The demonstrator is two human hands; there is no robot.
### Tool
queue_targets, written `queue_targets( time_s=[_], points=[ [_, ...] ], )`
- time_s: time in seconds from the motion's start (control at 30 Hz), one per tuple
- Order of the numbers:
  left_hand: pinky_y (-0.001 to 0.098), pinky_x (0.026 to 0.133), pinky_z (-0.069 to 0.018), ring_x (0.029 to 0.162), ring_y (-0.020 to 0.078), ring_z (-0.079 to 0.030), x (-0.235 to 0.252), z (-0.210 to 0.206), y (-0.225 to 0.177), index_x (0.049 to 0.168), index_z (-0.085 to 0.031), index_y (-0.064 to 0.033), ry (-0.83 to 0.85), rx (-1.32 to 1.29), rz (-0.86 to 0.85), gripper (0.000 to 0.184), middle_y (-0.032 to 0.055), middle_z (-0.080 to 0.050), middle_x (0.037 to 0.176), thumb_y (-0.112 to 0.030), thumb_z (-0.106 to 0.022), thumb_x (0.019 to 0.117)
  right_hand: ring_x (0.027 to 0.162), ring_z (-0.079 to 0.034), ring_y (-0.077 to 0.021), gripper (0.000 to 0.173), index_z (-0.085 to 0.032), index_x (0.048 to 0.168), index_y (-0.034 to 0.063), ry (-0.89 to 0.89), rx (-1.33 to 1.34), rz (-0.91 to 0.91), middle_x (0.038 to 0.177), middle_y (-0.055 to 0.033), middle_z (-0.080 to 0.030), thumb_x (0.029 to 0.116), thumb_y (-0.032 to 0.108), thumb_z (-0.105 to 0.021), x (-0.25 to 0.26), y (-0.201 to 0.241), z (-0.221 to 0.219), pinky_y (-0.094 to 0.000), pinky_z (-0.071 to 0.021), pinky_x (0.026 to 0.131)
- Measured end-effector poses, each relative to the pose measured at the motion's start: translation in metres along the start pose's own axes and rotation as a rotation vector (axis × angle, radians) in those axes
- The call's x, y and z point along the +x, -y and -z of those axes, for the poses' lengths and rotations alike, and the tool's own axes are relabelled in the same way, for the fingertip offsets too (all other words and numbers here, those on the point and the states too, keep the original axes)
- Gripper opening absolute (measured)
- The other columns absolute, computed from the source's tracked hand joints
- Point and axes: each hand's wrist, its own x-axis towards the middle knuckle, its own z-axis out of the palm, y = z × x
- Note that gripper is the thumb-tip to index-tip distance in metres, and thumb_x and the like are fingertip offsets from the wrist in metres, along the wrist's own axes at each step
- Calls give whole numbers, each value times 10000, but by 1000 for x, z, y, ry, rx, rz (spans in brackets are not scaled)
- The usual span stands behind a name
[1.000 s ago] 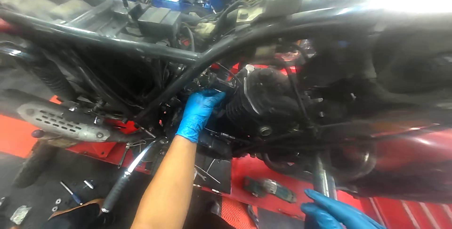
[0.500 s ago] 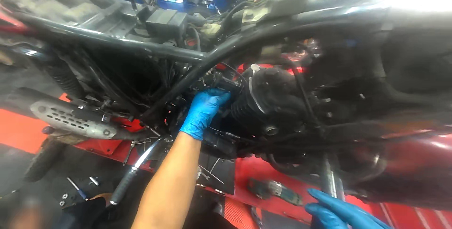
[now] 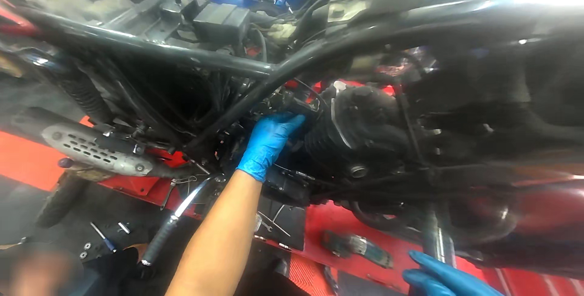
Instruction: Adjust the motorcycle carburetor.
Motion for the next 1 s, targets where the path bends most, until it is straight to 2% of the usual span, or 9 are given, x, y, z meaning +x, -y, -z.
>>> queue_targets(
  time_s=[0.1, 0.23, 0.33, 0.43, 0.53, 0.63, 0.77, 0.9, 1.0],
  points=[
    [431, 843, -609, 899, 153, -728, 4, -2, 4, 1008, -779, -127, -56, 109, -30, 350, 29, -764, 944, -454, -791, 882, 933, -731, -168, 299, -704, 1263, 42, 113, -108, 41, 1003, -124, -774, 1049, 210, -580, 19, 10, 8, -395, -586, 905],
    [411, 728, -560, 771, 153, -665, -1, -2, 7, 880, -737, -103, -64, 121, -96, 353, 35, -702, 822, -453, -749, 922, 1115, -696, -126, 313, -714, 1276, 202, 166, -228, 376, 1189, -2, -751, 1013, 339, -612, 101, 51, 3, -393, -585, 973],
    [397, 691, -562, 735, 149, -661, -4, 0, 11, 888, -732, -95, -14, 48, -153, 321, 37, -695, 796, -396, -675, 987, 1234, -650, -191, 391, -695, 1317, 135, 263, -425, 581, 1301, -59, -698, 1006, 332, -562, 192, 84, -31, -454, -543, 1048],
    [385, 703, -589, 743, 146, -681, -7, 2, 9, 940, -738, -77, 11, -4, -162, 291, 47, -716, 821, -338, -633, 1013, 1265, -615, -340, 433, -656, 1302, 106, 448, -784, 353, 1302, -144, -672, 1004, 405, -558, 266, 87, -71, -597, -493, 1032],
    [401, 748, -585, 787, 153, -684, -7, 4, 9, 943, -739, -78, 10, 48, -155, 317, 49, -714, 853, -362, -622, 1022, 976, -669, -438, 316, -706, 1019, 99, 537, -905, 50, 999, -208, -696, 931, 400, -667, 310, 84, -89, -697, -502, 744],
    [430, 742, -564, 775, 165, -667, -8, 5, 8, 915, -732, -86, -18, 113, -173, 333, 49, -699, 827, -384, -624, 1014, 923, -659, -428, 416, -706, 944, 38, 659, -956, -8, 944, -224, -681, 878, 443, -770, 331, 92, -99, -675, -491, 751],
    [450, 803, -561, 849, 169, -681, -11, 5, 3, 990, -748, -104, -37, 187, -154, 306, 49, -719, 898, -392, -644, 1002, 951, -665, -406, 475, -720, 953, 76, 676, -957, 27, 955, -200, -699, 826, 525, -810, 339, 83, -105, -683, -487, 790],
    [402, 742, -551, 777, 123, -662, -7, 2, 7, 930, -758, -122, -43, 156, -198, 279, 9, -710, 836, -383, -676, 983, 789, -685, -199, 461, -736, 876, 238, 620, -751, 330, 836, -12, -705, 722, 671, -782, 382, 3, -105, -568, -550, 674],
    [377, 703, -546, 743, 101, -655, -5, 2, 9, 898, -757, -127, -35, 119, -210, 257, -11, -705, 801, -363, -688, 975, 748, -699, -105, 428, -744, 866, 274, 654, -629, 308, 812, 57, -719, 703, 662, -824, 399, -18, -107, -509, -601, 669]
  ],
)
